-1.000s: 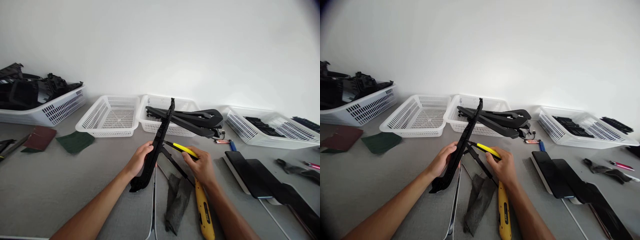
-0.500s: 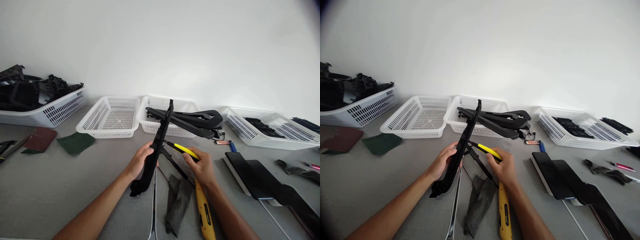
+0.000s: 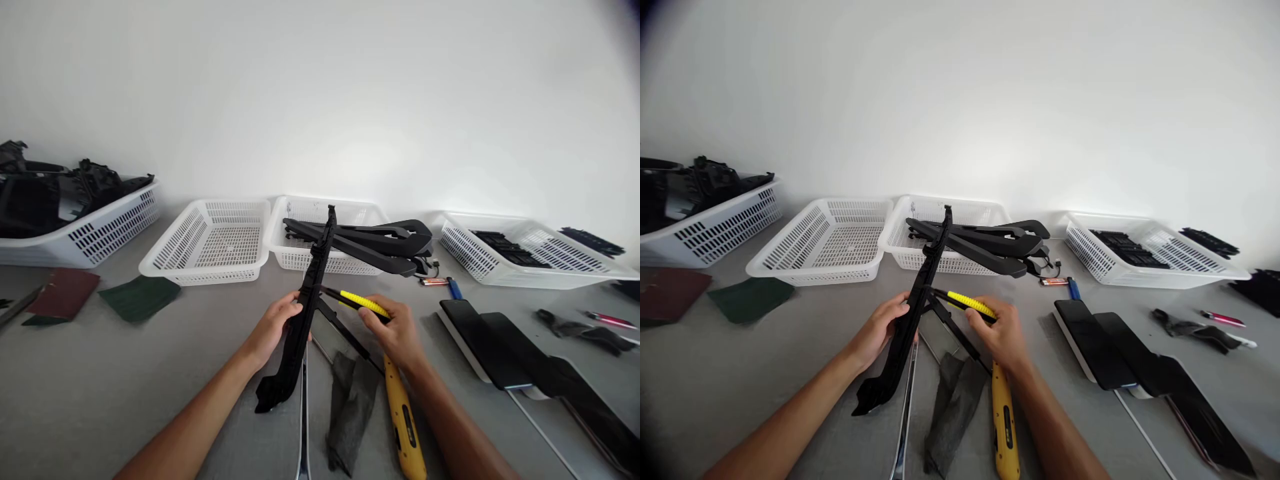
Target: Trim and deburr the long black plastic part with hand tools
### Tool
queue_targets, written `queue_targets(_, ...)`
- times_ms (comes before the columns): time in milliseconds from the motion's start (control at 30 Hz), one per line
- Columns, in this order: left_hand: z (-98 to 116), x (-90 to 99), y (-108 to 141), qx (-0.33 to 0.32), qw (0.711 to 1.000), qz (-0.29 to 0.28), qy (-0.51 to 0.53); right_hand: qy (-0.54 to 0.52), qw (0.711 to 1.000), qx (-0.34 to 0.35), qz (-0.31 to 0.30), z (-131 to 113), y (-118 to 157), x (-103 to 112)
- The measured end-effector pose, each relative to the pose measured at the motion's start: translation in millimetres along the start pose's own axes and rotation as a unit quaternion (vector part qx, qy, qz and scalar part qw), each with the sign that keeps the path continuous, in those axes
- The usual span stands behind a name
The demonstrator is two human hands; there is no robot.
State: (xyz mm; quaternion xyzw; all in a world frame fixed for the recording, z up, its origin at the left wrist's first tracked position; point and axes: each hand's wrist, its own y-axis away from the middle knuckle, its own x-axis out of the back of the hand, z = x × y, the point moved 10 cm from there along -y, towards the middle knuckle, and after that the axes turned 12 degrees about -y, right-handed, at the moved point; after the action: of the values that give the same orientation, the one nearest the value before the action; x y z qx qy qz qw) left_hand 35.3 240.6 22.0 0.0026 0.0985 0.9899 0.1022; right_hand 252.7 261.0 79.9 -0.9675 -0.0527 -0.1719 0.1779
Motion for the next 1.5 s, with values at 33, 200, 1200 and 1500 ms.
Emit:
queue_targets(33,2,-0.6,1,-0.004,1.0,-0.002,-0.001,-0.001,1.0,0.005,-0.016,-1,0,-4)
queue_targets(200,8,-1.6,3,-0.026,0.999,0.001,-0.041,0.019,1.0,0.013,-0.016,-4,1,-6)
queue_targets(1200,-3,0.8,-1,-0.008,1.0,-0.001,-0.011,0.014,1.0,0.021,0.01,-3,-1,1)
queue_targets(1500,3,-1.8,-1,-0.033,0.999,-0.026,-0.032,0.009,1.0,0.025,-0.011,-7,-1,-3)
